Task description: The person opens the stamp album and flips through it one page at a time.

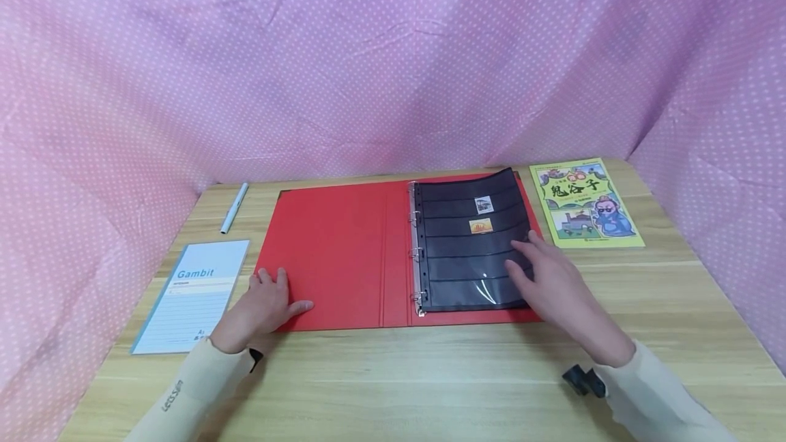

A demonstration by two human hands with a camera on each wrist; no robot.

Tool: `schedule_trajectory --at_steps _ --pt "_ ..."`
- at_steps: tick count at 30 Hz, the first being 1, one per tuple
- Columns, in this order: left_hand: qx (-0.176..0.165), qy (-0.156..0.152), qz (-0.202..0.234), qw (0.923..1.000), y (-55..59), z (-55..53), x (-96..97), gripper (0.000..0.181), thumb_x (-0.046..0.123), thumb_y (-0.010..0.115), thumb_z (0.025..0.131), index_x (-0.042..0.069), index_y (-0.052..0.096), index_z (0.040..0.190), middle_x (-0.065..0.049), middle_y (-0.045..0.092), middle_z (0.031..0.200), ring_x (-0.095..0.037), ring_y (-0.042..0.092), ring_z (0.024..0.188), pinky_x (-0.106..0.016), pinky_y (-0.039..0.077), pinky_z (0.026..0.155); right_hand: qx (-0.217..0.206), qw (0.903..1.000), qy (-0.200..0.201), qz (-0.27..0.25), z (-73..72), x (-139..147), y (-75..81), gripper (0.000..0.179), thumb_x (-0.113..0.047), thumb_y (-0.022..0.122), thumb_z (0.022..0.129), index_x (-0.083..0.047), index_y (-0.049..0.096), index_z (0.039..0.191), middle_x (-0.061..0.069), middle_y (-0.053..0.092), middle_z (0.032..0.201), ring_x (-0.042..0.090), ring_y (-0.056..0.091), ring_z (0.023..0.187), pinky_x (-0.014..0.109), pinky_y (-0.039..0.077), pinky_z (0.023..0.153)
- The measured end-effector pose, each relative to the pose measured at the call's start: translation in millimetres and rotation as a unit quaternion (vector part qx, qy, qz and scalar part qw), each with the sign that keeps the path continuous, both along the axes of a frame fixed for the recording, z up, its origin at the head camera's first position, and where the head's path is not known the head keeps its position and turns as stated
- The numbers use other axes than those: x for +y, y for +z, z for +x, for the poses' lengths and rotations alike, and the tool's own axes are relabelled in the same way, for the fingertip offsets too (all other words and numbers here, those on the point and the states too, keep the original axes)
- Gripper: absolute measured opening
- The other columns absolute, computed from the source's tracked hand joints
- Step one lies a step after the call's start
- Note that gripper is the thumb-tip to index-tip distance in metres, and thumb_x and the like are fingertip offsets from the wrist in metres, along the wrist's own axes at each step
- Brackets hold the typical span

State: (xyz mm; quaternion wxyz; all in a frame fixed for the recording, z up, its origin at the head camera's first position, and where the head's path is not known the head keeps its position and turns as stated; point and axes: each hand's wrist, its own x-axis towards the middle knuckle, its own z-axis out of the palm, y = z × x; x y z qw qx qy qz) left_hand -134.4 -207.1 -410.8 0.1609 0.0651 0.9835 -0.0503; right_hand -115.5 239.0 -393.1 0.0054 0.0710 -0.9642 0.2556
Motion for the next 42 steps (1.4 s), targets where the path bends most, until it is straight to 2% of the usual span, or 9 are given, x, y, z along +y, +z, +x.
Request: schedule_trajectory --at_steps 10,14,19,24,27,33,38,42 --pt "-0.005 0.009 0.004 0.9999 -1.0 -0.7 -0.2 0.092 0.049 0.072 0.078 -0.015 0.035 0.134 -0.043 0.038 0.125 -0.056 0.04 0.112 -0.052 0.052 0.078 0.001 0.9994 -0.003 -0.034 0.5 -6 8.6 0.05 -0.036 0.051 0.097 0.0 0.051 0.132 0.027 0.029 0.146 0.05 0.028 0.129 0.067 0.027 0.095" --pt "-0.007 0.01 0.002 0.9999 -0.6 -0.9 -0.2 0.092 0.049 0.072 0.078 -0.015 0.035 0.135 -0.043 0.037 0.126 -0.056 0.04 0.113 -0.052 0.052 0.078 0.02 0.998 0.005 -0.06 2.9 -9 16.2 0.049 -0.035 0.053 0.096 -0.004 0.05 0.134 0.02 0.029 0.149 0.045 0.028 0.132 0.067 0.03 0.094" --pt "-0.002 0.006 0.003 1.0 -0.4 -0.2 -0.4 0.092 0.048 0.073 0.077 -0.015 0.036 0.134 -0.043 0.038 0.127 -0.057 0.041 0.113 -0.052 0.051 0.08 0.062 0.993 0.022 -0.098 6.5 -14 25.8 0.045 -0.03 0.058 0.095 -0.009 0.052 0.134 0.01 0.032 0.15 0.038 0.03 0.134 0.063 0.029 0.098" --pt "0.004 0.003 0.006 1.0 -0.7 0.4 -0.8 0.092 0.048 0.073 0.077 -0.015 0.037 0.133 -0.043 0.039 0.126 -0.057 0.042 0.112 -0.052 0.051 0.079 0.11 0.9843 0.042 -0.132 9.1 -20 37.2 0.041 -0.025 0.061 0.093 -0.012 0.055 0.132 0.003 0.035 0.149 0.029 0.031 0.135 0.055 0.026 0.104" --pt "0.001 0.007 0.009 0.9999 0.0 0.5 -0.2 0.092 0.047 0.073 0.077 -0.015 0.036 0.134 -0.043 0.038 0.127 -0.057 0.041 0.113 -0.052 0.052 0.079 0.138 0.9781 0.055 -0.145 9.0 -23 44.3 0.04 -0.021 0.062 0.093 -0.013 0.056 0.131 0.001 0.036 0.148 0.026 0.032 0.135 0.045 0.025 0.108" --pt "-0.01 0.018 0.013 0.9997 -0.4 -0.5 -0.1 0.093 0.047 0.073 0.077 -0.015 0.034 0.135 -0.043 0.036 0.127 -0.057 0.039 0.114 -0.052 0.052 0.078 0.177 0.9668 0.088 -0.162 5.4 -29 56.2 0.042 -0.015 0.061 0.092 -0.014 0.055 0.134 0.0 0.036 0.148 0.019 0.029 0.136 0.031 0.022 0.108" --pt "-0.012 0.022 0.015 0.9996 -0.6 -1.4 0.2 0.094 0.047 0.074 0.077 -0.015 0.034 0.136 -0.043 0.035 0.128 -0.057 0.038 0.115 -0.052 0.052 0.078 0.208 0.9524 0.13 -0.181 3.7 -33 65.3 0.044 -0.009 0.057 0.092 -0.013 0.052 0.136 0.001 0.036 0.148 0.019 0.029 0.137 0.021 0.021 0.106" --pt "-0.004 0.014 0.007 0.9999 -1.0 -1.5 0.0 0.093 0.047 0.074 0.077 -0.015 0.036 0.135 -0.043 0.037 0.128 -0.058 0.041 0.113 -0.052 0.051 0.079 0.21 0.9414 0.165 -0.206 2.4 -39 70.5 0.045 -0.008 0.051 0.093 -0.011 0.05 0.138 0.005 0.036 0.148 0.023 0.028 0.137 0.023 0.021 0.107"
